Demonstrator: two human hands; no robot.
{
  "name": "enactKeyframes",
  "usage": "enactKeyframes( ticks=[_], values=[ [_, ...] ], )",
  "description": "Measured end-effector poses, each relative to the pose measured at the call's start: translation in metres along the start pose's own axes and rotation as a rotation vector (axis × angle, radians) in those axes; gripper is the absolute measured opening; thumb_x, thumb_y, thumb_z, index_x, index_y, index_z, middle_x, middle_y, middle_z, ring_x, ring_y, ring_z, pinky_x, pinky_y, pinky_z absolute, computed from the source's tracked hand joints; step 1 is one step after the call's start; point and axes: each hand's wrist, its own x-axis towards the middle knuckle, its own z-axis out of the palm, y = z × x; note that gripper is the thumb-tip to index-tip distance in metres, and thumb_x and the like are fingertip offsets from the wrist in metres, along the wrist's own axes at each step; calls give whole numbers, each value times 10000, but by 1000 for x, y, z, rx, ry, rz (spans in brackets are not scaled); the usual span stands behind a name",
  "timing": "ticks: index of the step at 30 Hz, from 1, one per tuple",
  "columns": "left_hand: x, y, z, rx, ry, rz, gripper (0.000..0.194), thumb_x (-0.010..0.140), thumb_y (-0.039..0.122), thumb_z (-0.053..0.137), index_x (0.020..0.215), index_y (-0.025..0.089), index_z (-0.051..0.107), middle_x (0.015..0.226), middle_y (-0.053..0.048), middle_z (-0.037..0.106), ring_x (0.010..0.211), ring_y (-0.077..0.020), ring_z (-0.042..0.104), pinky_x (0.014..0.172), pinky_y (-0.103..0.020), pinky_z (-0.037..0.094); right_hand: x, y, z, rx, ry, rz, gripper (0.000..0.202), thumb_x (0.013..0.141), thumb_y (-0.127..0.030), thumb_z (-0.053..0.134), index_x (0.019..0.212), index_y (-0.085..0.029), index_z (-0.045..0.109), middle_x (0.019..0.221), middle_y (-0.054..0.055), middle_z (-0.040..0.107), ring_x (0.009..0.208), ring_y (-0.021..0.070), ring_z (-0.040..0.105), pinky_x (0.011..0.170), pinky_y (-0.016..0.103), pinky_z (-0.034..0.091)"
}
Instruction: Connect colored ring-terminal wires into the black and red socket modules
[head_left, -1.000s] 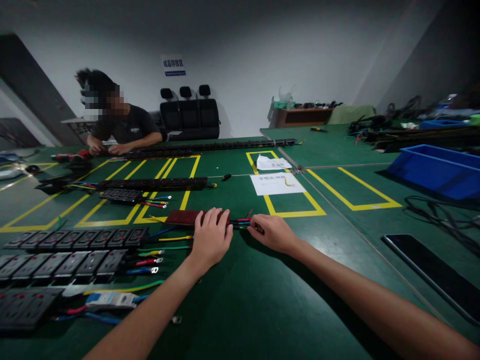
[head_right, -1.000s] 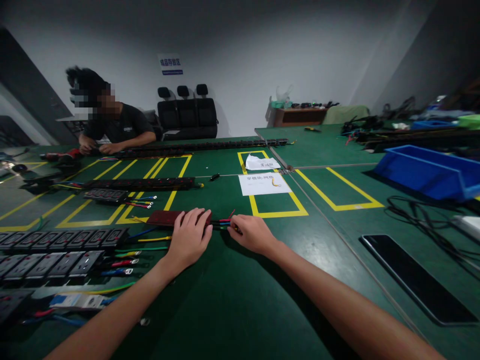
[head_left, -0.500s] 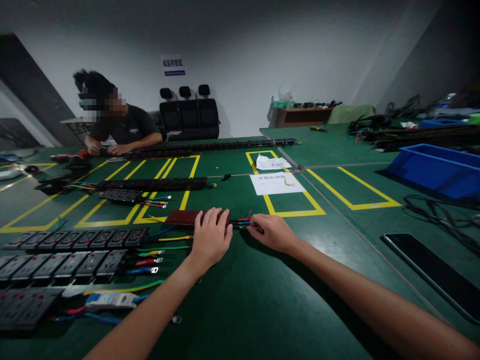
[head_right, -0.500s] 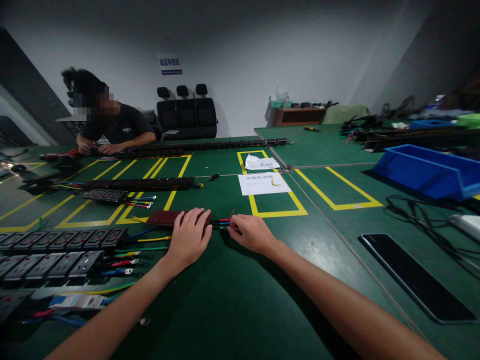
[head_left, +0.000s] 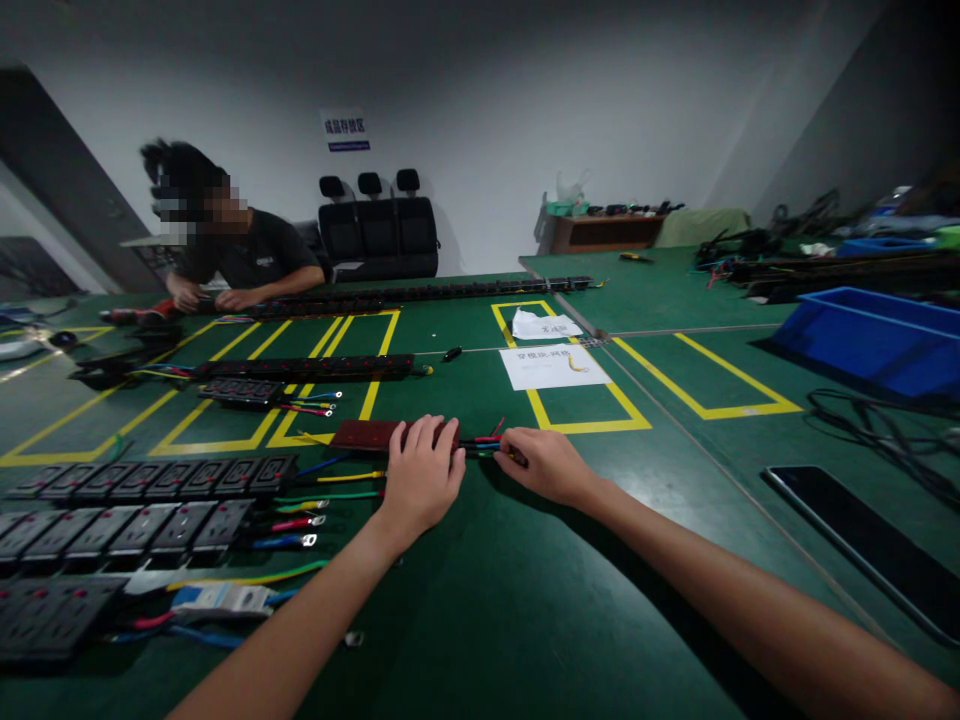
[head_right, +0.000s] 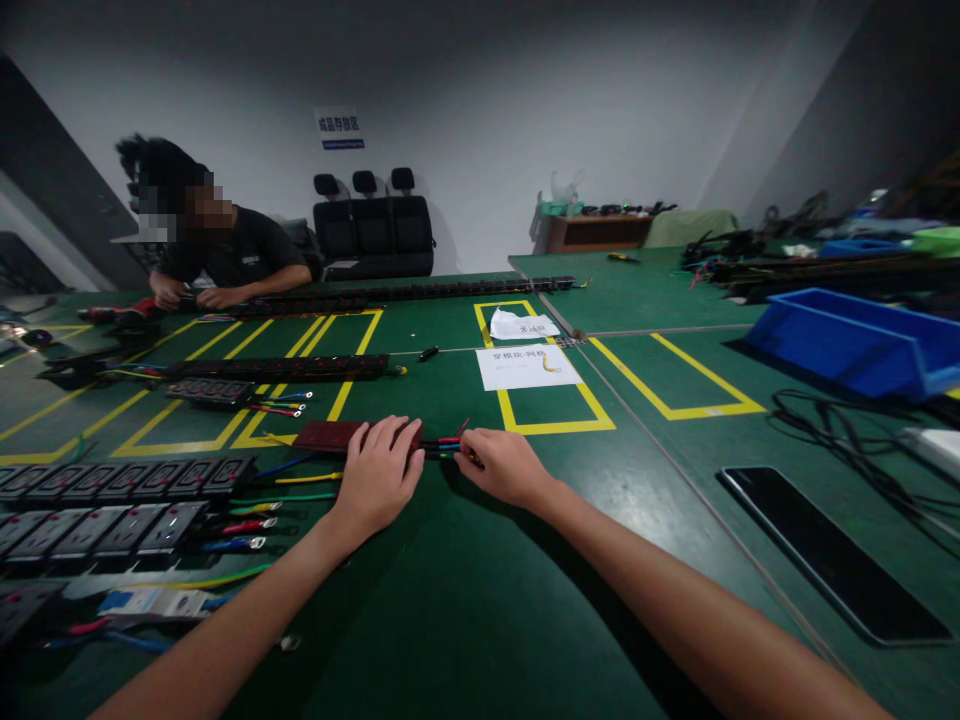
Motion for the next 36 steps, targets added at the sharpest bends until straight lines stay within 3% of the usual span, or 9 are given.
enactKeyframes(
  ticks=[36],
  values=[
    [0, -1, 1, -10, 7, 3, 455, 1029, 368, 413, 1409, 188, 588, 1417, -140, 609, 1355, -326, 516, 1159, -598, 347, 0, -1, -1, -10, 12, -3, 153, 954, -268, 591, 817, -205, 569, 742, 1, 613, 633, 135, 510, 601, 267, 289]
  ],
)
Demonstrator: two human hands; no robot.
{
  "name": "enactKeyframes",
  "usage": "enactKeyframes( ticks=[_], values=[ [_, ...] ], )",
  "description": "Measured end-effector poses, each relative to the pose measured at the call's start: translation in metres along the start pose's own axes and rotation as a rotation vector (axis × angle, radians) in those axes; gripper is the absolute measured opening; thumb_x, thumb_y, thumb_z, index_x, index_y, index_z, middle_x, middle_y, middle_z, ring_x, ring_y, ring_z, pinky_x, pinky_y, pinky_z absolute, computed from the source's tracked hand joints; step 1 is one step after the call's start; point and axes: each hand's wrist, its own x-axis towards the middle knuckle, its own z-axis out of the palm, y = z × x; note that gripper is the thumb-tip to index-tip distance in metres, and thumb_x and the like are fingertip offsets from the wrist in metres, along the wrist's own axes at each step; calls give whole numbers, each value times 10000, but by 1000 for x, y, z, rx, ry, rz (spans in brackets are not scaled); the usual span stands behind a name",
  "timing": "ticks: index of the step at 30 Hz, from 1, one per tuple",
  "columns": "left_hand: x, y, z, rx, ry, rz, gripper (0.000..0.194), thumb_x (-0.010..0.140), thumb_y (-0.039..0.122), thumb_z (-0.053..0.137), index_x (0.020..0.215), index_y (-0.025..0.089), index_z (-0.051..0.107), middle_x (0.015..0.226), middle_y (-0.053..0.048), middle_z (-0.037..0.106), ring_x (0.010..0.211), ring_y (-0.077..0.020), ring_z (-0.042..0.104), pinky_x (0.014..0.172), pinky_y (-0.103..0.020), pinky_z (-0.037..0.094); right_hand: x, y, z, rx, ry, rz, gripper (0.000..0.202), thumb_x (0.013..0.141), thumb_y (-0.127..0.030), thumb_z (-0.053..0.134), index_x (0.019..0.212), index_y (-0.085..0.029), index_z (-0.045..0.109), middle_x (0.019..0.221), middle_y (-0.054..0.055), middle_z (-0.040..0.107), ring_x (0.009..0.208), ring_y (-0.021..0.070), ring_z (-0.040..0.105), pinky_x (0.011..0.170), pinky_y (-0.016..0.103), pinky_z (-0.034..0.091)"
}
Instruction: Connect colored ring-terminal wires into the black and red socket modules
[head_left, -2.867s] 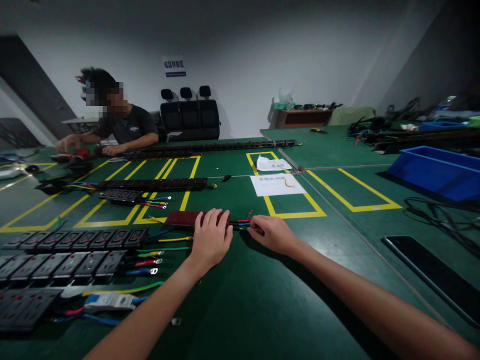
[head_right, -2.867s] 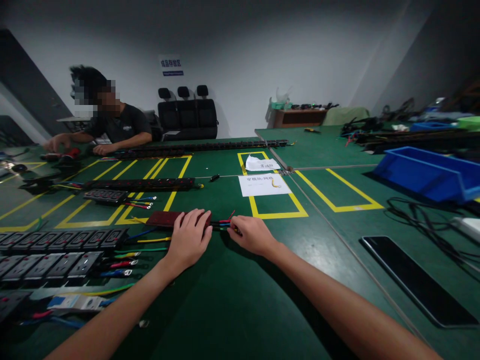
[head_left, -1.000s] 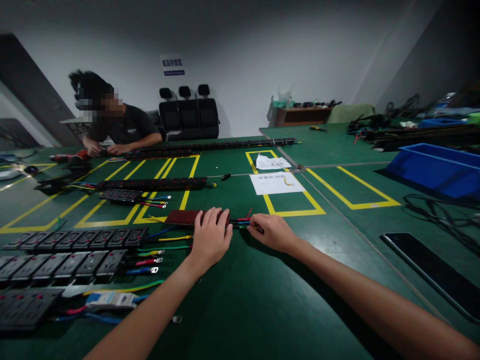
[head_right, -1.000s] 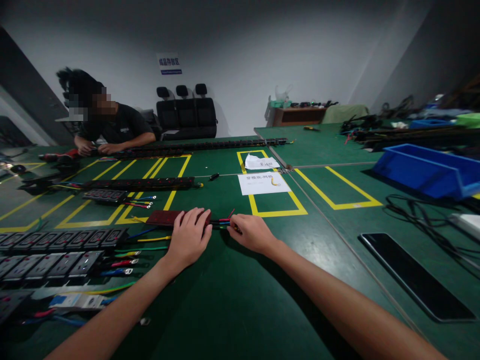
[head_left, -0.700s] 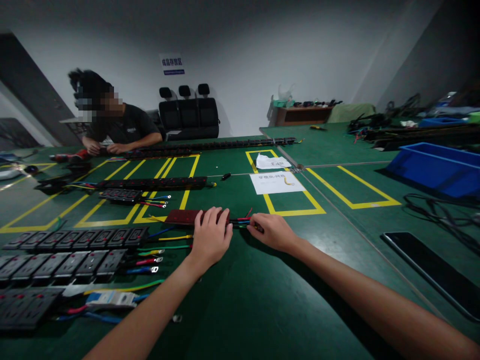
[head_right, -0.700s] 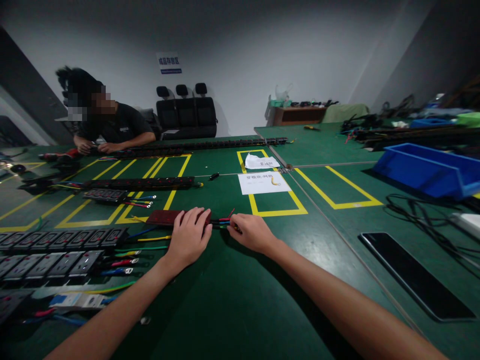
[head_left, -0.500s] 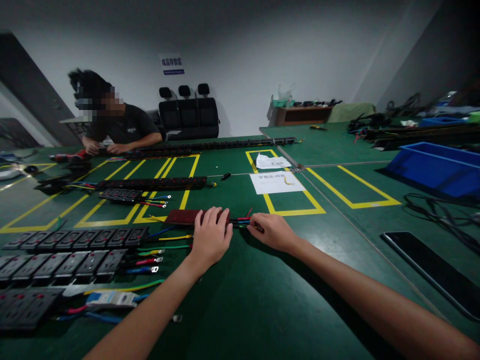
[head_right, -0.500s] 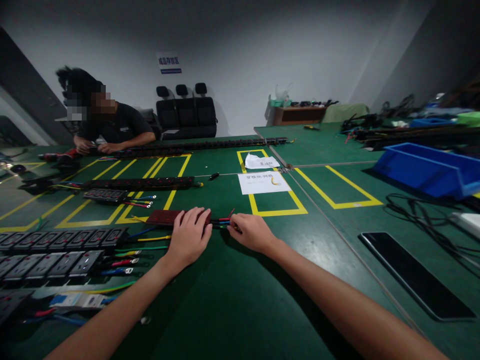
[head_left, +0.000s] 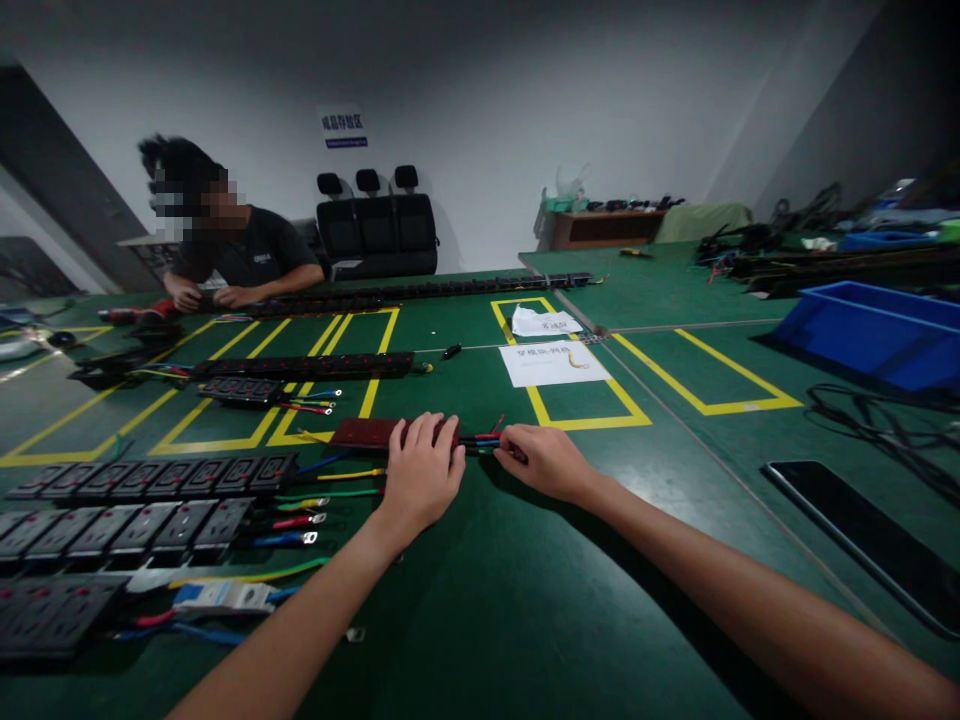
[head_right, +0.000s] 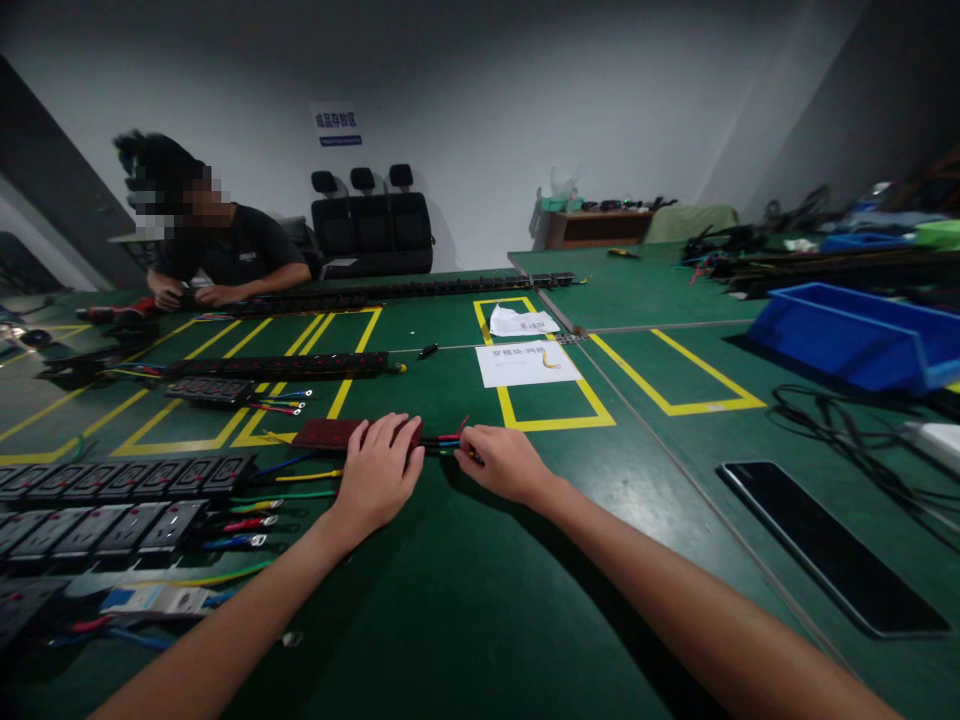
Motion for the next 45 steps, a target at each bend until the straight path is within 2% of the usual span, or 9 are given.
enactKeyframes(
  ticks=[18, 45],
  values=[
    [0, 1, -2, 2, -27, -4, 454, 1039, 362, 412, 1421, 176, 571, 1431, -139, 597, 1368, -317, 503, 1167, -589, 335, 0, 1, 1, 1, 0, 0, 145, 956, -266, 603, 831, -196, 581, 747, 1, 620, 640, 133, 517, 604, 264, 285],
    [0, 0, 0, 10, -8, 3, 446, 1034, 352, 433, 1413, 166, 575, 1420, -141, 603, 1357, -316, 506, 1162, -592, 333, 0, 2, 1, 6, -5, -6, 176, 962, -282, 580, 808, -198, 564, 742, 0, 608, 632, 128, 498, 598, 269, 277]
  ],
)
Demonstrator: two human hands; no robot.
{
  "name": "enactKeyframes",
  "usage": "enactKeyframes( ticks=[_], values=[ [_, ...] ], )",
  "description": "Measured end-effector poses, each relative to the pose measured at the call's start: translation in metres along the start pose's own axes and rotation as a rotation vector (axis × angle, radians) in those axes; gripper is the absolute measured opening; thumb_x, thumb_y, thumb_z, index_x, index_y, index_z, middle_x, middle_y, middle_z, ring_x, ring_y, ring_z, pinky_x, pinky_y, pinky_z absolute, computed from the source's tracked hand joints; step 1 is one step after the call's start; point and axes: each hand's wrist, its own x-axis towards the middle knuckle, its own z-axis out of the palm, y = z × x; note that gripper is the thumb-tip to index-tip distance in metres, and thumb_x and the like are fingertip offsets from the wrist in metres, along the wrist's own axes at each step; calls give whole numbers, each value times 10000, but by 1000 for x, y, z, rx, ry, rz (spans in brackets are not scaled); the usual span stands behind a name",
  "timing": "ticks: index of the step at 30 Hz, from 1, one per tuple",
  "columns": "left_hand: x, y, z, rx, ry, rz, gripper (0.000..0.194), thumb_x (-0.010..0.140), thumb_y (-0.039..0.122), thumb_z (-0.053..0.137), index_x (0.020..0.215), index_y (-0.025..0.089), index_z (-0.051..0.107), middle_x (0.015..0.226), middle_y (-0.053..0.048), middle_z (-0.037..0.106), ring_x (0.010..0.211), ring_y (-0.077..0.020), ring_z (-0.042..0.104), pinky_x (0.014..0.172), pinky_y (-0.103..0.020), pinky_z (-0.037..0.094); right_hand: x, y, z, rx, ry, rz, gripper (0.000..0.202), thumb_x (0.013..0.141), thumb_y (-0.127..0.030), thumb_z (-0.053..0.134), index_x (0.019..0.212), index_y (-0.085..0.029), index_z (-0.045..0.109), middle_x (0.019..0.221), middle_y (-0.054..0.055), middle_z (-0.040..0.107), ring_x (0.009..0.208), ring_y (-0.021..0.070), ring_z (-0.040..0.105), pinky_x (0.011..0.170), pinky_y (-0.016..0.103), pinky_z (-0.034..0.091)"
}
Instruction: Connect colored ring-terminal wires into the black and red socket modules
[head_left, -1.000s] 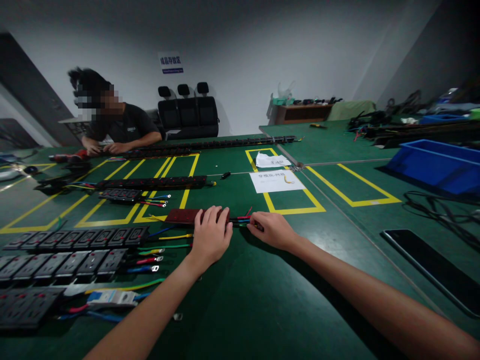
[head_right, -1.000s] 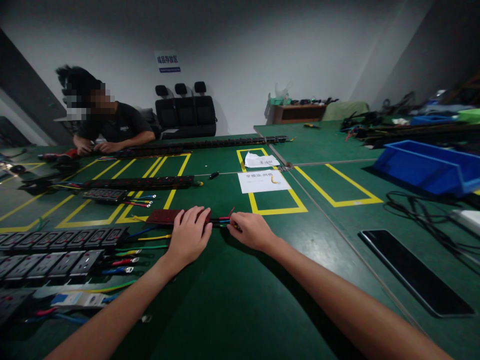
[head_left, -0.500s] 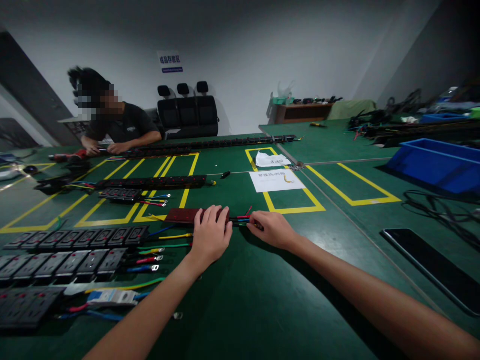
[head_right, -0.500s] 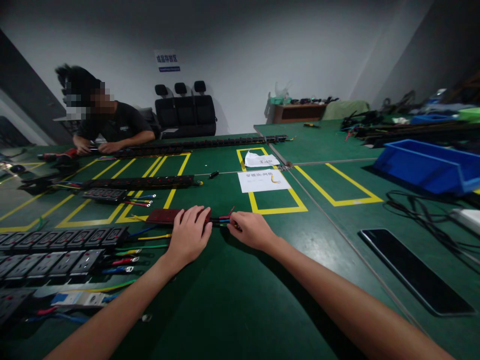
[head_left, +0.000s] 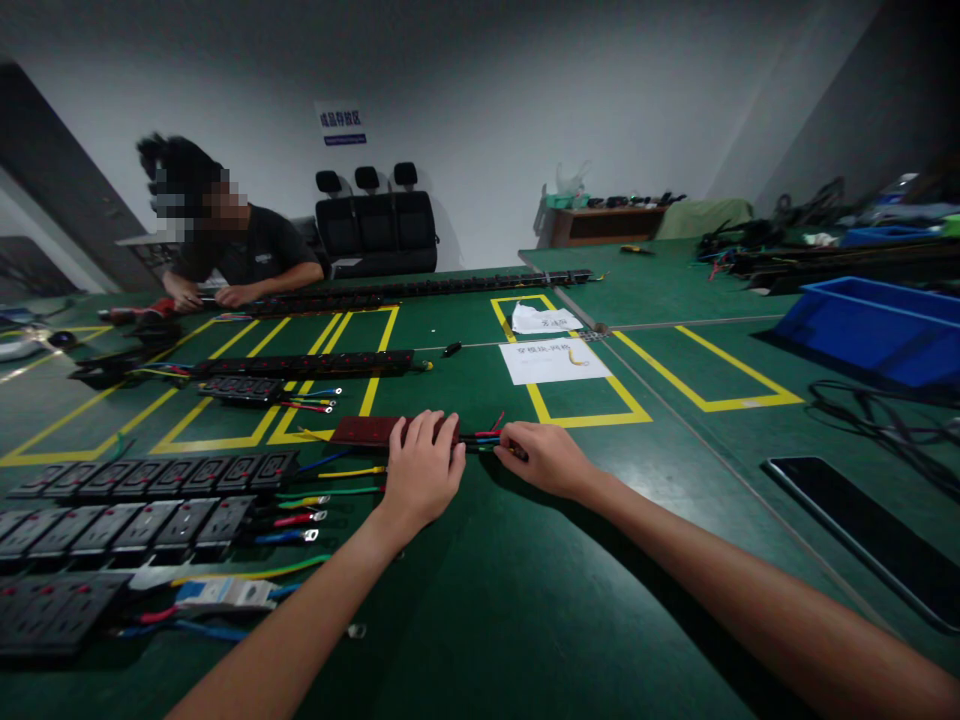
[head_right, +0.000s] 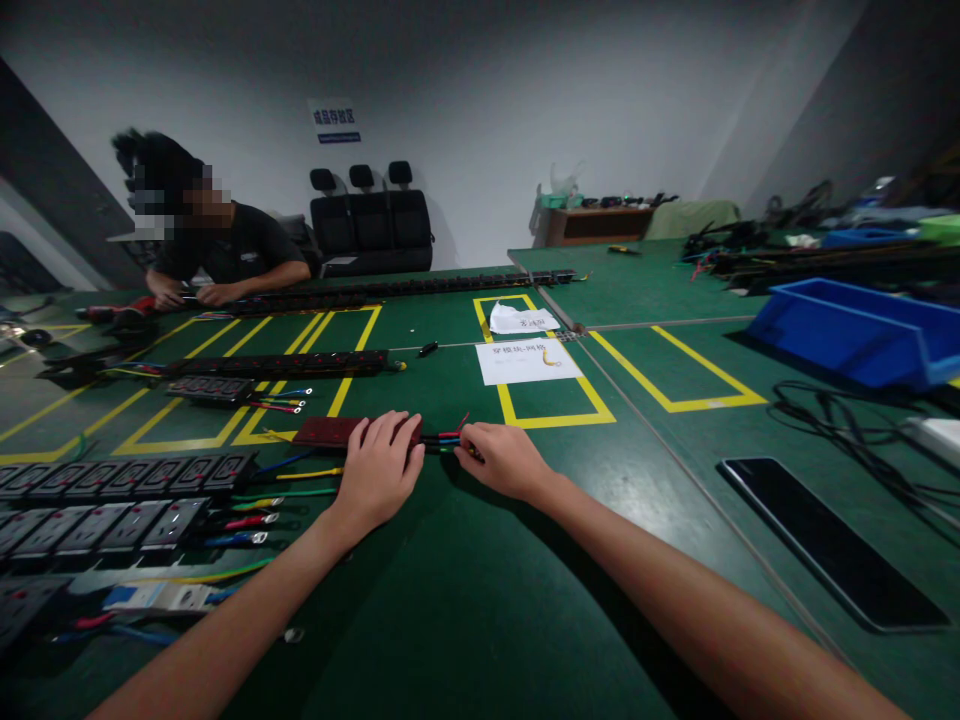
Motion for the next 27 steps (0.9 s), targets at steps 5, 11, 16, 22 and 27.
enactKeyframes(
  ticks=[5, 11, 16, 22, 27],
  values=[
    [0, 0, 1, 0, 2, 2, 442, 1035, 353, 428, 1410, 172, 577, 1421, -141, 603, 1358, -314, 505, 1163, -589, 328, 0, 1, 2, -3, 3, 2, 169, 964, -285, 588, 820, -197, 570, 744, 0, 613, 636, 130, 510, 602, 267, 277],
    [-1, 0, 1, 6, 7, 0, 442, 1030, 353, 434, 1409, 175, 577, 1416, -142, 607, 1356, -315, 508, 1163, -587, 330, -1, 2, 2, -6, -5, 12, 150, 960, -281, 592, 835, -199, 578, 747, 2, 619, 637, 129, 512, 601, 265, 268],
    [-1, 0, -1, 0, 6, 1, 439, 1031, 356, 429, 1404, 182, 580, 1414, -142, 609, 1355, -314, 512, 1161, -591, 338, 0, 0, 1, 4, -7, 13, 151, 959, -275, 593, 830, -197, 582, 740, -3, 615, 629, 127, 506, 598, 265, 270],
    [0, 1, -2, -6, -1, -4, 441, 1030, 350, 430, 1403, 174, 584, 1413, -144, 609, 1353, -317, 516, 1163, -592, 341, 0, 0, 1, -5, -5, 15, 152, 961, -278, 591, 833, -197, 586, 742, 0, 616, 631, 128, 508, 595, 267, 268],
    [-1, 0, -1, -9, 8, -1, 444, 1028, 356, 426, 1405, 184, 586, 1413, -141, 611, 1354, -319, 516, 1162, -590, 343, -1, 1, 1, -7, -9, 11, 153, 965, -285, 580, 840, -198, 589, 751, 5, 622, 633, 132, 513, 597, 270, 272]
  ],
)
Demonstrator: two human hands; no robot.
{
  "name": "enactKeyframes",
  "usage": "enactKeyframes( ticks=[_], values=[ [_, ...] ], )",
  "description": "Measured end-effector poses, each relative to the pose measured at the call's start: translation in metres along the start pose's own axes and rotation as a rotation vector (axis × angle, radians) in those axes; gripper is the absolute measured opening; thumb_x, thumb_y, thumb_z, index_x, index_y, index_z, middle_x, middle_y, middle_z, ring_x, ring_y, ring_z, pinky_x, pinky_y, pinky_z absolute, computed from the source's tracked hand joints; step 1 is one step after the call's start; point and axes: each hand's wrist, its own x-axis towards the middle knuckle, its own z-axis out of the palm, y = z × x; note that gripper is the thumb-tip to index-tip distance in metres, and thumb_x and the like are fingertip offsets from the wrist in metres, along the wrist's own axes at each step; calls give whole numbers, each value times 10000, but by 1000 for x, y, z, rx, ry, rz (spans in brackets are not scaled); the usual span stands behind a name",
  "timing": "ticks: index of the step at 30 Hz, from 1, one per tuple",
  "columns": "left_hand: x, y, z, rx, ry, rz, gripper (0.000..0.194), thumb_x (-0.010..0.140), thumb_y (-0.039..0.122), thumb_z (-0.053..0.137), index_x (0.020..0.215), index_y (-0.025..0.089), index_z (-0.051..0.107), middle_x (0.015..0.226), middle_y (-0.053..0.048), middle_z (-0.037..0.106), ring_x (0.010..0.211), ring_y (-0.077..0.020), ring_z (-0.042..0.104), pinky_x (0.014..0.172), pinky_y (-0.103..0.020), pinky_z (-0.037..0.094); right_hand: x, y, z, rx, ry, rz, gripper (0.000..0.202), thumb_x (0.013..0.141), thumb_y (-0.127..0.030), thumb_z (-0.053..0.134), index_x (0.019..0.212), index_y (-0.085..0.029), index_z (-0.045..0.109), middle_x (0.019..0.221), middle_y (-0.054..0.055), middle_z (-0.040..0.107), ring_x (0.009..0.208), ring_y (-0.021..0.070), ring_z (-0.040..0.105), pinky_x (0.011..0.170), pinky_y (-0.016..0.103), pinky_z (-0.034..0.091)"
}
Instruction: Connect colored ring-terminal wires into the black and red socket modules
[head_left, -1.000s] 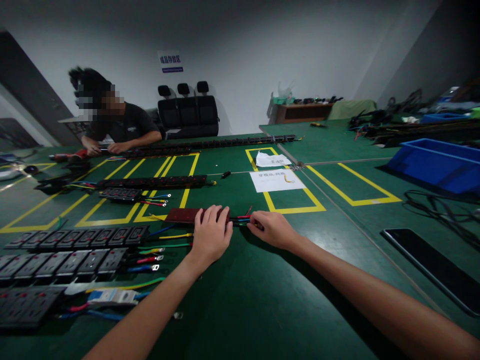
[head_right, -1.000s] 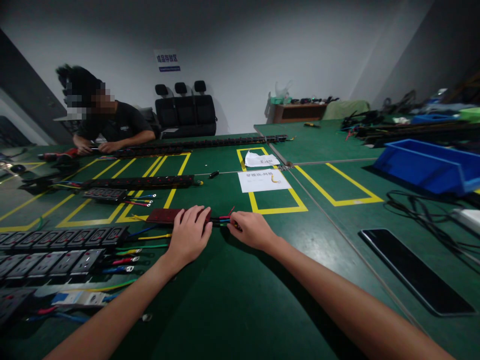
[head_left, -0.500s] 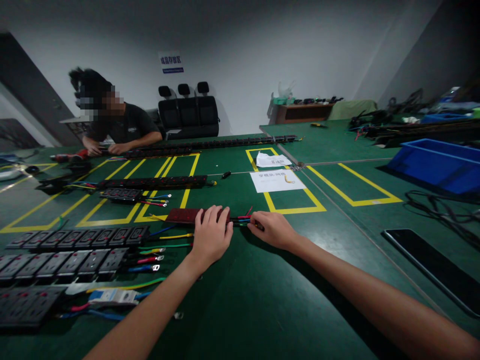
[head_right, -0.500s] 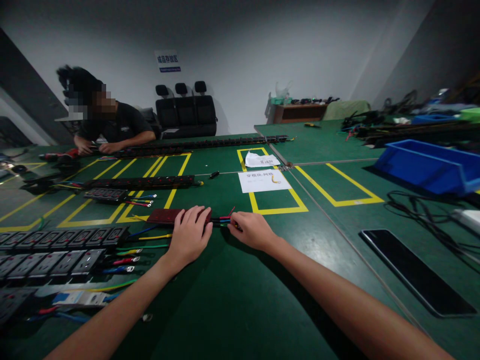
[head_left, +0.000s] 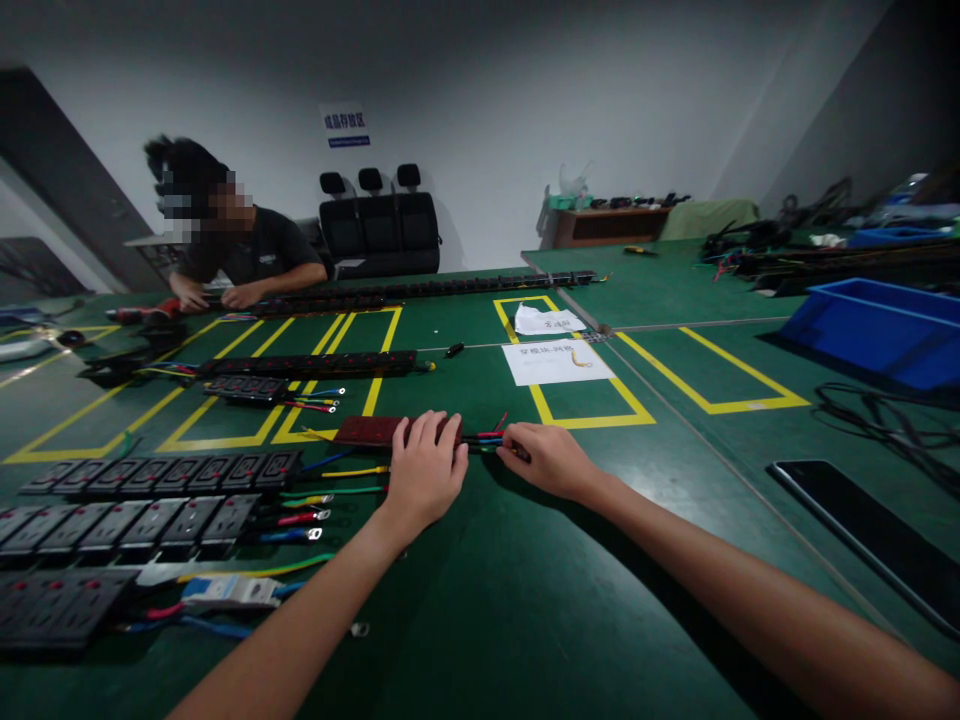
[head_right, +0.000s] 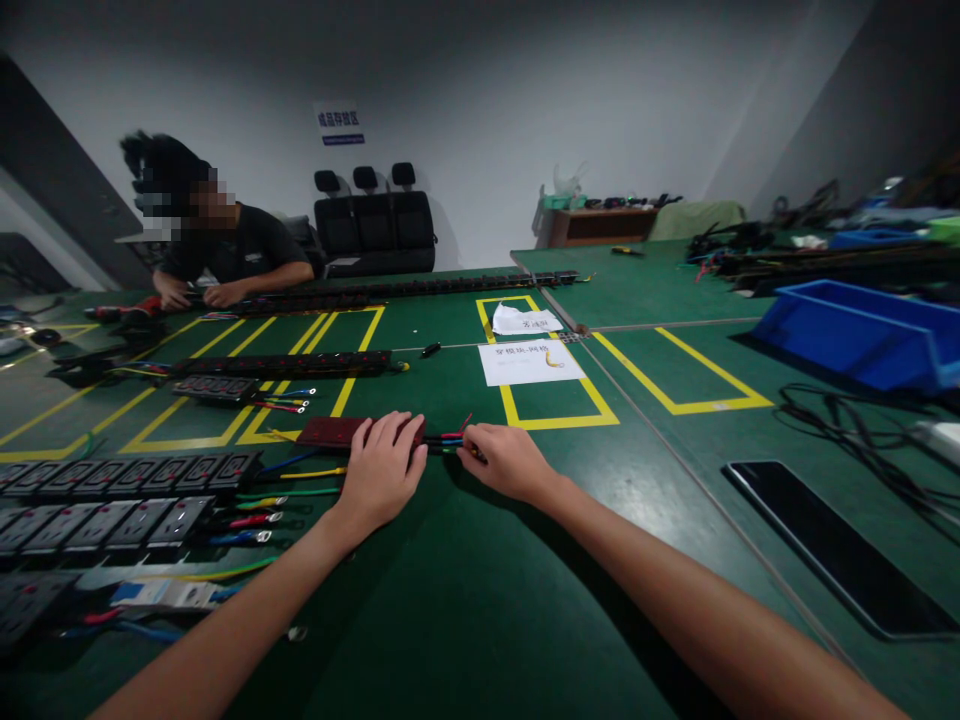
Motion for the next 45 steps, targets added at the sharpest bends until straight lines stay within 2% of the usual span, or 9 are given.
enactKeyframes(
  ticks=[45],
  values=[
    [0, 0, 0, -6, 2, -6, 442, 1024, 358, 422, 1403, 201, 585, 1414, -135, 611, 1361, -317, 507, 1168, -583, 330, 0, 1, 1, 6, -2, -6, 176, 959, -283, 576, 801, -208, 550, 732, -2, 607, 615, 129, 501, 575, 268, 252]
  ],
)
